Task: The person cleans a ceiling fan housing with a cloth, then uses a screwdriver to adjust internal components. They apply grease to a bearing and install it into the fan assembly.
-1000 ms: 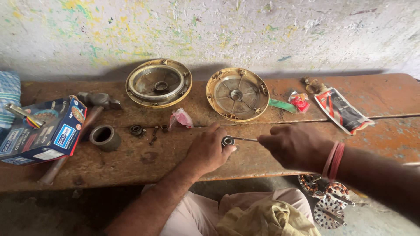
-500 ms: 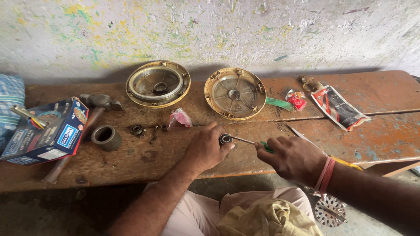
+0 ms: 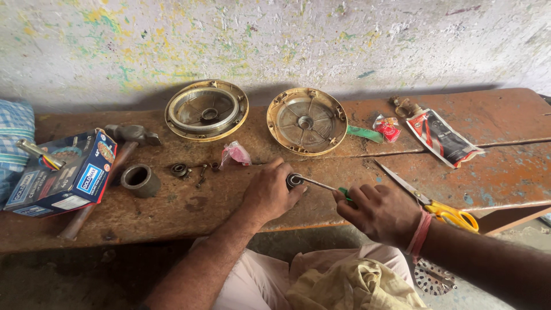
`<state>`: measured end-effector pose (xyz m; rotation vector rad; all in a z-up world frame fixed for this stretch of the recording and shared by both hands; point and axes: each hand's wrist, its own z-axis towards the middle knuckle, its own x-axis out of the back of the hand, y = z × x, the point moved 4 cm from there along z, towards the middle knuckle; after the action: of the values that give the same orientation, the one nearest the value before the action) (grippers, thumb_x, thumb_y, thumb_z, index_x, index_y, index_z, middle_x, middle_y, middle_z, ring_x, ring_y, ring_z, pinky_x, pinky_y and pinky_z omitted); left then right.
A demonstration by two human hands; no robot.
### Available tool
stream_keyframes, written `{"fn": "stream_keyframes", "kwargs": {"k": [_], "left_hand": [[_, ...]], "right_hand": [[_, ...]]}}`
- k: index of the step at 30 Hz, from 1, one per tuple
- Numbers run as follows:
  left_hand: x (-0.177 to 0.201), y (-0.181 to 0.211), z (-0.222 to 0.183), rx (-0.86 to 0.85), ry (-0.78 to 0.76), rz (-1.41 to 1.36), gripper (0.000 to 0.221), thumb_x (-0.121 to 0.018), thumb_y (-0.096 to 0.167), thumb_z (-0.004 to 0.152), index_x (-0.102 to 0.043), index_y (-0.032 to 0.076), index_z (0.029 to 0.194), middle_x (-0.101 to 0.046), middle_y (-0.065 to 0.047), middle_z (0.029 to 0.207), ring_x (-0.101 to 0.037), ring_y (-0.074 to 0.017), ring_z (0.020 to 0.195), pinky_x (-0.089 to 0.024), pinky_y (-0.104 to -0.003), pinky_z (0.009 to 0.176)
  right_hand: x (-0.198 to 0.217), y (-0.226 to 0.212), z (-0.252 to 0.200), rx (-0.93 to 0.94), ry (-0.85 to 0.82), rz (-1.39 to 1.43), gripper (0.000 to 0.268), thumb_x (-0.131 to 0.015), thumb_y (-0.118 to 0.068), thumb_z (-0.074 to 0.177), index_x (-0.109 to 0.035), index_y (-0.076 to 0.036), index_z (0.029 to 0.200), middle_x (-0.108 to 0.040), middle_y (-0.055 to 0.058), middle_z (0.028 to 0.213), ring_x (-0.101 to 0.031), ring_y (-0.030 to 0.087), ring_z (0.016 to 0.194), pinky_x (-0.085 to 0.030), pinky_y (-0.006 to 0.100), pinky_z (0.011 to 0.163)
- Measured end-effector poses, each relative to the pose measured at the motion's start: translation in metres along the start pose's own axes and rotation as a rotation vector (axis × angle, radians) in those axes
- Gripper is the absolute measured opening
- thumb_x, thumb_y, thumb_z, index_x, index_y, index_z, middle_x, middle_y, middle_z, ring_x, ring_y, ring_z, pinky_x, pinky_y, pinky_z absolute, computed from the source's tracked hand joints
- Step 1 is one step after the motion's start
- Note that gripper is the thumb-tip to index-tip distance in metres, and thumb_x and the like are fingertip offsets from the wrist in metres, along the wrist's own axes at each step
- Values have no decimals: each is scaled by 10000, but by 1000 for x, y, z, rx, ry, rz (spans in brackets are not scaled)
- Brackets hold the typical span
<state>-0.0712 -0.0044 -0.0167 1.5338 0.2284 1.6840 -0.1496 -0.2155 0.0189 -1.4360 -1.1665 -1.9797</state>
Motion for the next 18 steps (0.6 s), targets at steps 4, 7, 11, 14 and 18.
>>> {"fn": "stream_keyframes", "kwargs": {"k": [4,7,11,14,18], "left_hand": [[-1,0,0,6,5,7,354,-837,312,799,-668,15,889,-632,-111,932,-708,-297,830,-569,-452,709],[0,0,1,4,9,17,365,-844,313,792,-668,10,893,-628,-107,927,-702,-284,829,-572,-441,704],[-1,0,2,34,-29,14,376,-833,332,805,-660,13,903,-624,-96,924,-703,-250,821,-577,-422,707],[-2,-1,1,42,-43,18,372,-828,330,813,-657,11,898,-621,-101,934,-701,-256,829,-571,-429,720],[0,0,2,-9,8,32,379,-843,313,789,-657,-1,889,-611,-119,937,-687,-295,862,-561,-452,735]], "right_hand": [[-3,-4,-5,-14,97,24,435,-600,-214,841,-599,-30,1235,-584,61,847,-622,188,736,-538,328,546],[-5,-6,-6,-28,121,49,476,-622,-206,822,-604,-15,1258,-586,62,855,-629,193,743,-535,331,532],[1,-3,-4,-137,197,158,416,-637,-129,814,-655,-53,1222,-614,78,844,-649,220,706,-546,364,559],[3,6,2,-373,179,450,293,-668,-128,850,-714,-108,1139,-679,97,800,-676,249,618,-537,397,515],[7,22,8,-584,193,761,210,-719,-172,844,-716,-71,1029,-749,129,801,-735,255,626,-571,383,553]]}}
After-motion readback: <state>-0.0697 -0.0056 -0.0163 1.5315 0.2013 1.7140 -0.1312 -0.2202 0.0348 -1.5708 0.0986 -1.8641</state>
